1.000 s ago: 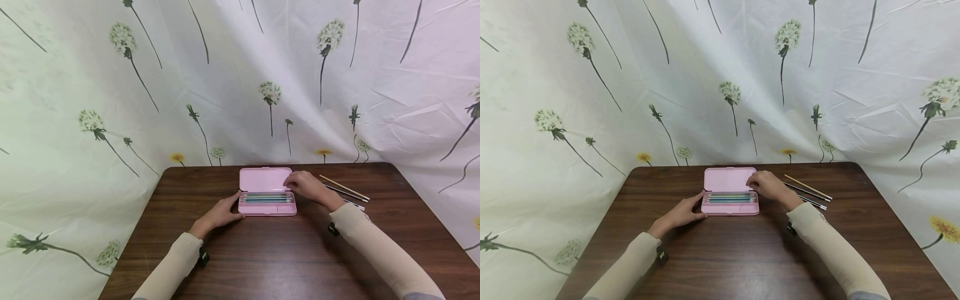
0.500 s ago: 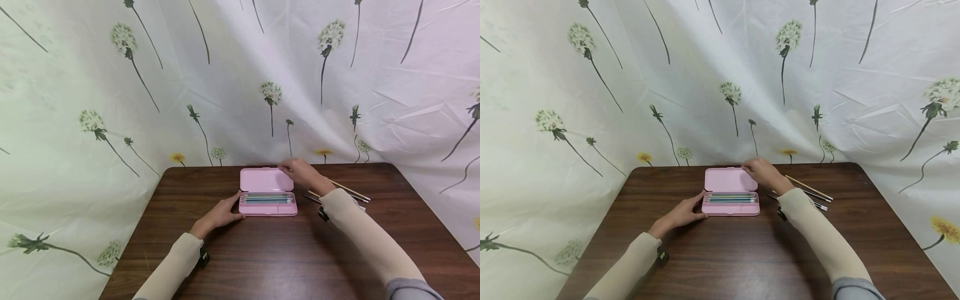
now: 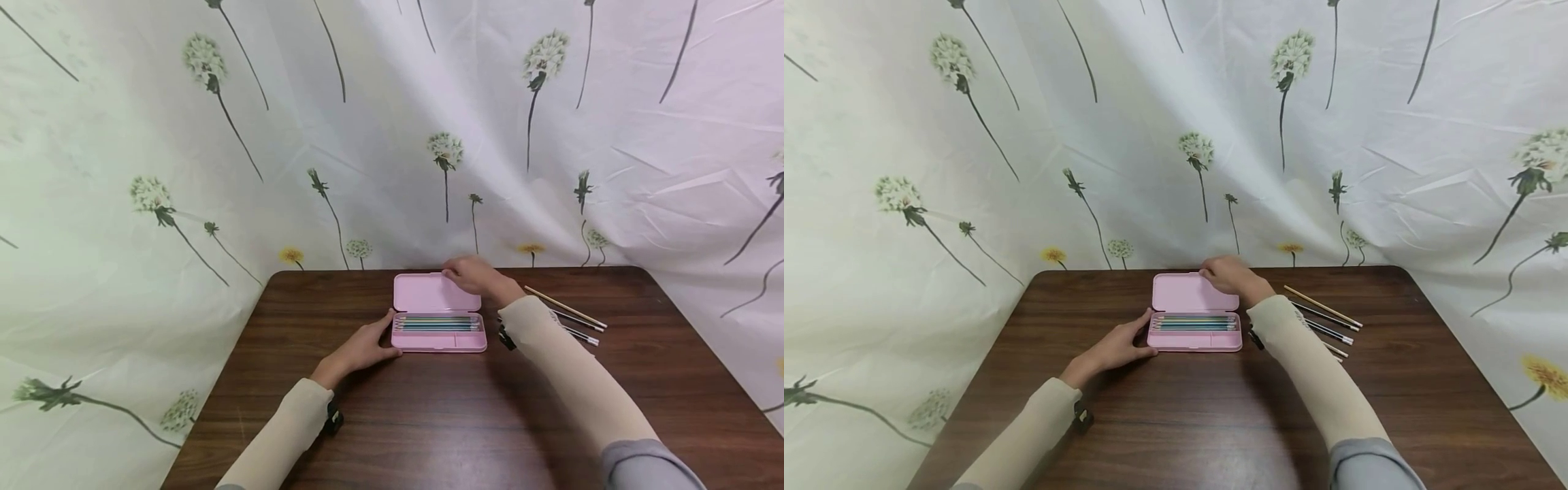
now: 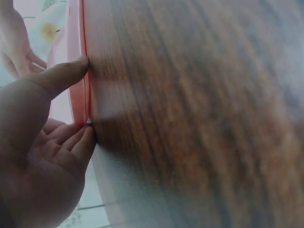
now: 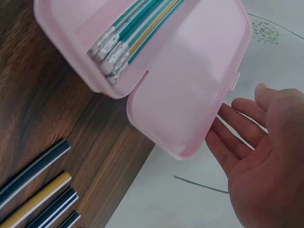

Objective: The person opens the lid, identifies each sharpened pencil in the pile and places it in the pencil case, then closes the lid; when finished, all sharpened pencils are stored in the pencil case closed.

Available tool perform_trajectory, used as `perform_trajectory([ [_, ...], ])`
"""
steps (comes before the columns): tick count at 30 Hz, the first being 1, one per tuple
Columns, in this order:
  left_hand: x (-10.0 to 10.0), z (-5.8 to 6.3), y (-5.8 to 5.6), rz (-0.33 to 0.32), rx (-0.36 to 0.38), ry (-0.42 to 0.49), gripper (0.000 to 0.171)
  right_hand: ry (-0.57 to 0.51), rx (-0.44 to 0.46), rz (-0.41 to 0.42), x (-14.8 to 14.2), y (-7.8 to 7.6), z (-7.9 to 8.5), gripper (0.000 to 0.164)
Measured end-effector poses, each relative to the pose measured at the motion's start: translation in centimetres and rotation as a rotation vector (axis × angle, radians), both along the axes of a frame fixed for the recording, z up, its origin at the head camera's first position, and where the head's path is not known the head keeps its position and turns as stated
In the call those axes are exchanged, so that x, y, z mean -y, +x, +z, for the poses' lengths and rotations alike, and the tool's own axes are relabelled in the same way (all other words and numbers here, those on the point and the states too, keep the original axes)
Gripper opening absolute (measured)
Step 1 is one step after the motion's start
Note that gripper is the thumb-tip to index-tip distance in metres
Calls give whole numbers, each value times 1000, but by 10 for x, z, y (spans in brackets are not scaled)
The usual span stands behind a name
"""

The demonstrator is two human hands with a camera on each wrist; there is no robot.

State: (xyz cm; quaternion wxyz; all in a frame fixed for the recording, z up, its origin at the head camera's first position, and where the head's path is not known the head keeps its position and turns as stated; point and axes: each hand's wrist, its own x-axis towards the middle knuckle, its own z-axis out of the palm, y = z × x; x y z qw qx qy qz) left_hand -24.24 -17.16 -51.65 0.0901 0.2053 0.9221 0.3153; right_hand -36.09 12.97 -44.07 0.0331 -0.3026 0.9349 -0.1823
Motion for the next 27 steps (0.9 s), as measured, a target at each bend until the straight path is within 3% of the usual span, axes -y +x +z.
perform_trajectory([
  [3, -5, 10, 5, 24, 19, -26, 95, 12, 7, -2, 4, 0, 0, 39],
  [7, -6, 11, 6, 26, 17, -44, 96, -10, 1, -8, 7, 1, 2, 36],
  [11, 0, 0, 0, -5, -14, -3, 99, -30, -13, -16, 8, 5, 4, 35],
  [13, 5, -14, -7, -16, -42, -8, 101, -37, -22, -13, 9, 8, 6, 35],
  [18, 9, -32, -19, -12, -62, -7, 104, -73, -75, 52, 10, 17, 9, 34],
  [23, 10, -30, -18, -34, -69, 10, 103, -104, -82, 115, 11, 30, 8, 29],
  [27, 6, -15, -10, -22, -36, 34, 103, -143, -37, 135, 9, 43, 4, 24],
])
